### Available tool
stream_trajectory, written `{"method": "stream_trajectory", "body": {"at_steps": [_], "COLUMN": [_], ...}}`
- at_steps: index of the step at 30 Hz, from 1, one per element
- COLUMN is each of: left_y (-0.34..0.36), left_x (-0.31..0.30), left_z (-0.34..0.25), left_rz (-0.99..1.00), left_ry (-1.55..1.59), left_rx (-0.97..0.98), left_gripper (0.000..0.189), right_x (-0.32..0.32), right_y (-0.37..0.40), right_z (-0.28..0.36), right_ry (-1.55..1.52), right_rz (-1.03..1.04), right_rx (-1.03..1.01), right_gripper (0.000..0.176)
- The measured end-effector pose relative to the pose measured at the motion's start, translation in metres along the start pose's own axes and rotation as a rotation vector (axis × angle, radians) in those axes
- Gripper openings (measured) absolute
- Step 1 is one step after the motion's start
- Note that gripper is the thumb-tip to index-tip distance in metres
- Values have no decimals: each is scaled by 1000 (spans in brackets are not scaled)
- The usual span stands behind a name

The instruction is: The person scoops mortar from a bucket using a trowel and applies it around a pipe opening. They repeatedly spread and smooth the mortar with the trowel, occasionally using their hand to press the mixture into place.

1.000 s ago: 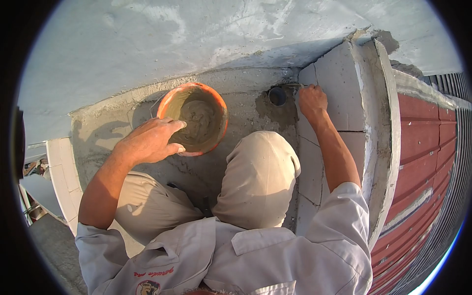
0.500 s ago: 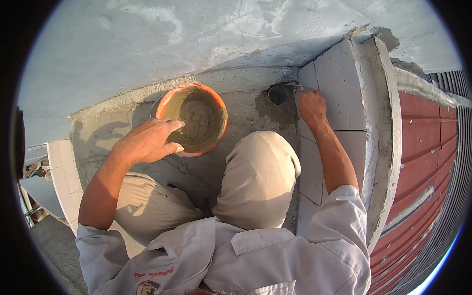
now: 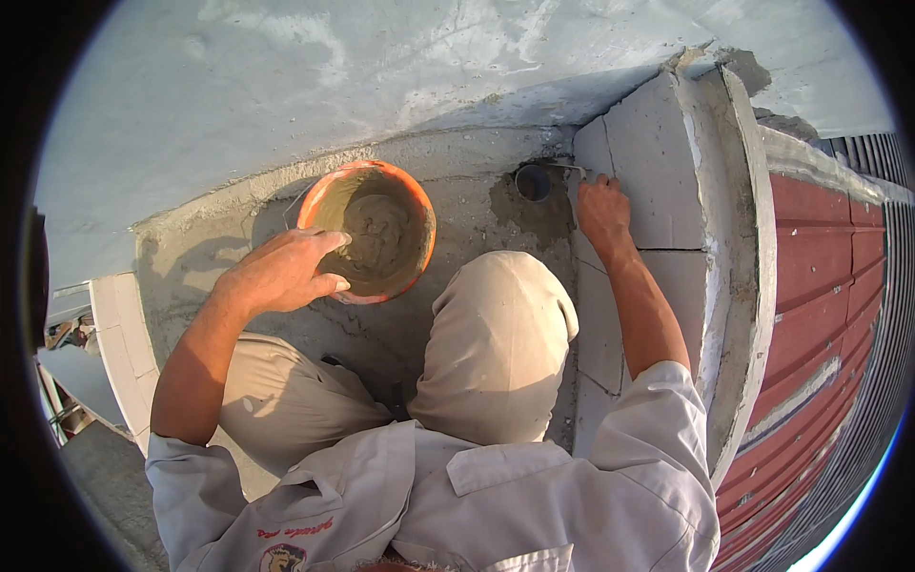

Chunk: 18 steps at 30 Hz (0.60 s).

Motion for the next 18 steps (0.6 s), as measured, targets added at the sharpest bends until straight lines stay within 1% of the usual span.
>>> {"method": "stream_trajectory", "body": {"at_steps": [1,4,6,9,13,16,18], "left_y": [0,-1,1,-3,-1,-1,0], "left_x": [0,-1,-1,-2,-1,-5,-3], "left_z": [1,0,0,0,1,-1,2], "left_rz": [-18,28,14,28,18,56,25], "left_ry": [-6,19,17,20,-4,30,23], "left_rx": [8,-18,-15,-26,-8,-47,-28], "left_gripper": [59,59,59,59,59,59,59], "right_x": [-2,-5,-2,0,-2,-6,-15], "right_y": [1,2,4,2,3,0,5], "right_z": [-2,1,-2,-1,-2,-4,-5], "right_ry": [-1,-7,-6,21,-1,-3,-27], "right_rz": [-7,-32,-51,-15,-48,-56,-48], "right_rx": [4,-6,-10,-2,13,14,38], "right_gripper": [16,16,16,16,15,16,17]}}
Point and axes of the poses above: each hand's wrist, its own y-axis away from the middle knuckle, its own x-axis out of the palm, z = x × y, the point moved 3 cm from there along -y, towards the middle knuckle, and after that the axes turned 4 degrees about x, right-handed, at the moved point
